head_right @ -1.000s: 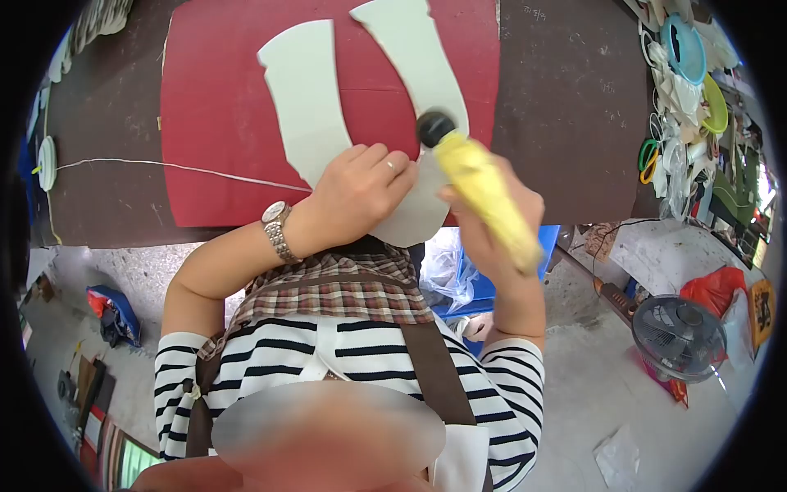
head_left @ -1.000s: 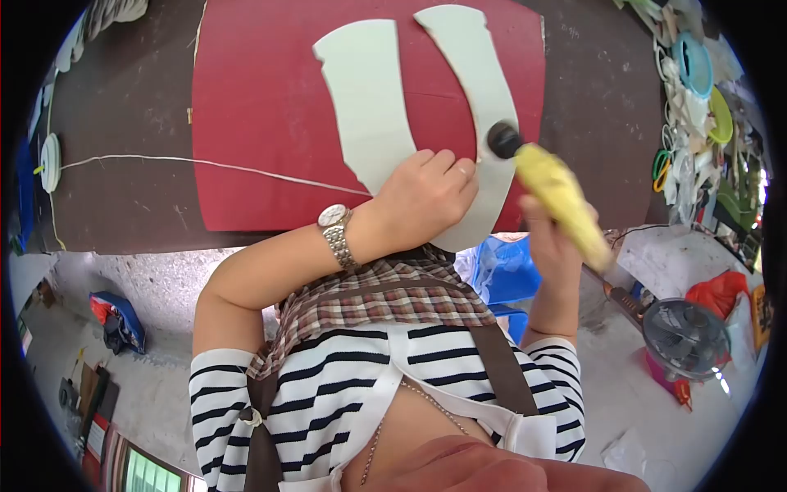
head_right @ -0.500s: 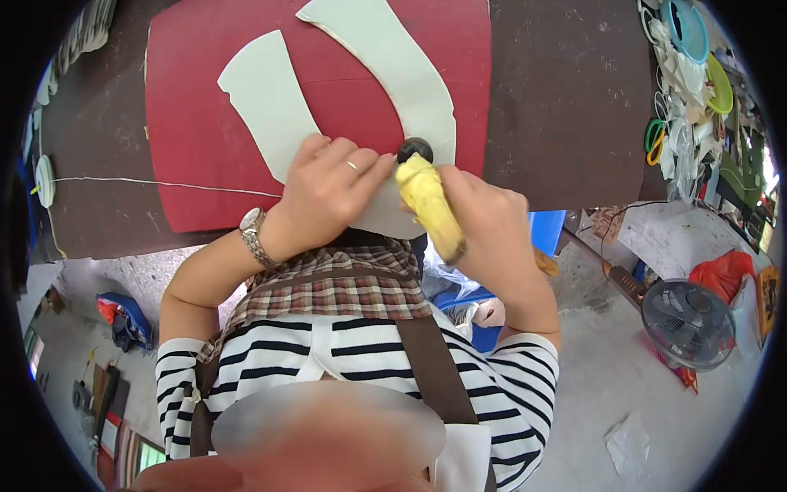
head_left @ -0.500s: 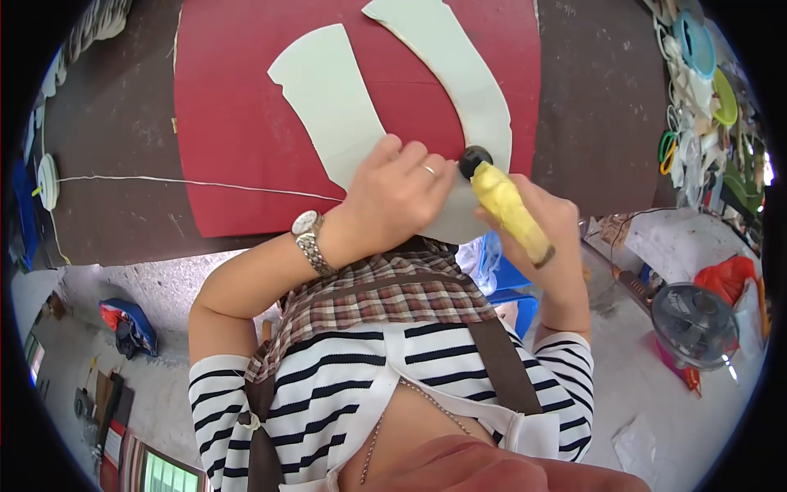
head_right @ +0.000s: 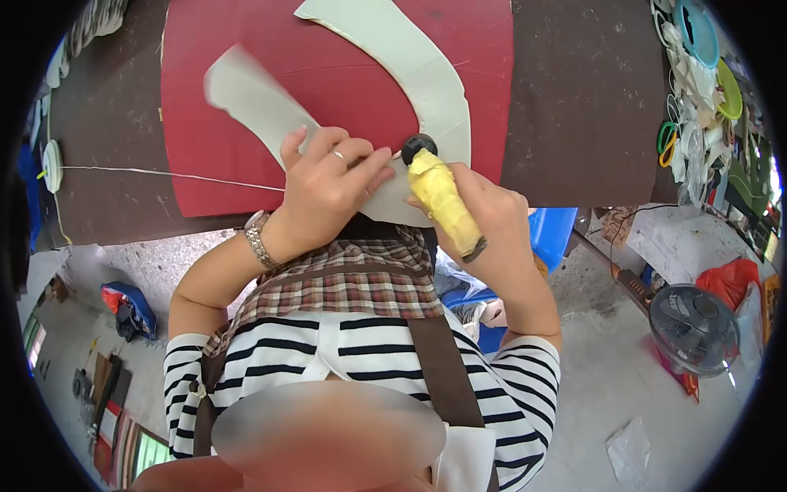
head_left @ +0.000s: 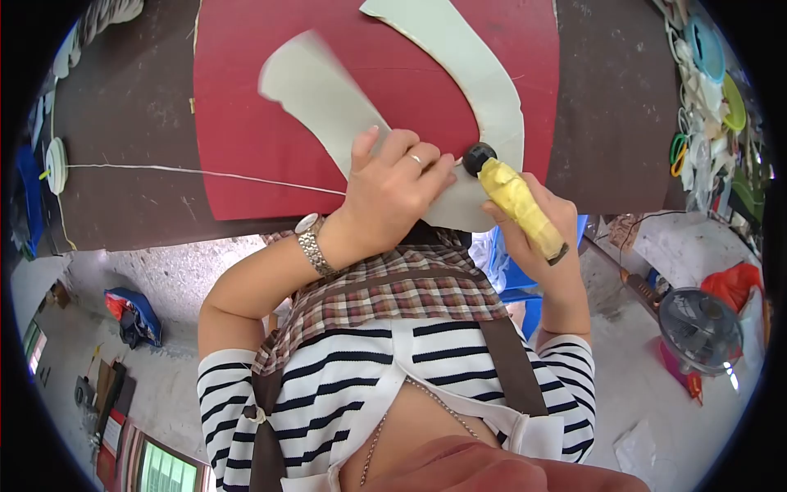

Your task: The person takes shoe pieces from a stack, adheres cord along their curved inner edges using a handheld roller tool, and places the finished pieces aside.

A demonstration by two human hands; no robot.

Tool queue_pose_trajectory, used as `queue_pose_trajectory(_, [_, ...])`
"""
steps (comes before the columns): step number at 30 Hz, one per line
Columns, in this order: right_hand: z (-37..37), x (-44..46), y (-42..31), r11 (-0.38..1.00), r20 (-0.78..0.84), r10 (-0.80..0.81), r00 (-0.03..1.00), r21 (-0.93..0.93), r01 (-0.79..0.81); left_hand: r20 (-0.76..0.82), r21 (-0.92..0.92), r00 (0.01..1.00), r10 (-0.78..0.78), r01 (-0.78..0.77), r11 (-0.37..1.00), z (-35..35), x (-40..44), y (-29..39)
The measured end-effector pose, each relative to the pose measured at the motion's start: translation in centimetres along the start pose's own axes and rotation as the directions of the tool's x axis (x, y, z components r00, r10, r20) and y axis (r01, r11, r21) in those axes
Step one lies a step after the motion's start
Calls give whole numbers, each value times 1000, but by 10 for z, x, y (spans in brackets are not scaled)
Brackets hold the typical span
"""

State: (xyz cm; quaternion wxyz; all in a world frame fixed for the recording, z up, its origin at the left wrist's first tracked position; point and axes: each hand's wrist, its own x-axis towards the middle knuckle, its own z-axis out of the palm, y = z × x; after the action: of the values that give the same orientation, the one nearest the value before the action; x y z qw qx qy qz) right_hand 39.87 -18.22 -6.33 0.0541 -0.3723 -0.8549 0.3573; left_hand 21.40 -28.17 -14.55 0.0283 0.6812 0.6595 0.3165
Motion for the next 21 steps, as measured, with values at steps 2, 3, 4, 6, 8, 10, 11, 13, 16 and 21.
queue_pose_trajectory(2, [2, -3, -3, 999, -48, -23, 999, 48, 26, 37, 163, 996, 76, -81, 983, 0, -3, 7])
queue_pose_trajectory(3, [3, -2, -3, 997, -68, -37, 997, 68, 42, 56, 242, 993, 106, -117, 963, 0, -2, 9])
queue_pose_trajectory(4, [4, -2, -3, 998, -51, -33, 998, 52, 36, 87, 207, 993, 82, -99, 973, -2, -2, 9])
queue_pose_trajectory(6, [5, -2, -4, 999, -21, -25, 999, 20, 26, 104, -80, 994, -17, 25, 996, -9, 4, -5])
queue_pose_trajectory(8, [3, -1, -6, 999, 12, 20, 1000, 47, -20, 119, -172, 993, -6, 26, 985, -11, 7, -11])
queue_pose_trajectory(10, [5, -1, -9, 996, -26, -15, 1000, 89, 18, 128, -59, 986, 110, -104, 993, -10, 9, -13])
queue_pose_trajectory(11, [6, -3, -9, 993, -33, -26, 999, 114, 30, 145, -8, 977, 157, -158, 987, -10, 7, -11])
queue_pose_trajectory(13, [6, -4, -7, 999, 44, 3, 999, 41, -5, 213, -291, 974, 74, -9, 957, -19, 17, -27])
queue_pose_trajectory(16, [5, -3, -10, 990, 36, 45, 998, 131, -50, 262, -321, 932, 252, -162, 933, -26, 23, -39])
queue_pose_trajectory(21, [8, -12, -11, 985, 53, 63, 997, 154, -71, 362, -183, 729, 582, -556, 811, -35, 22, -47])
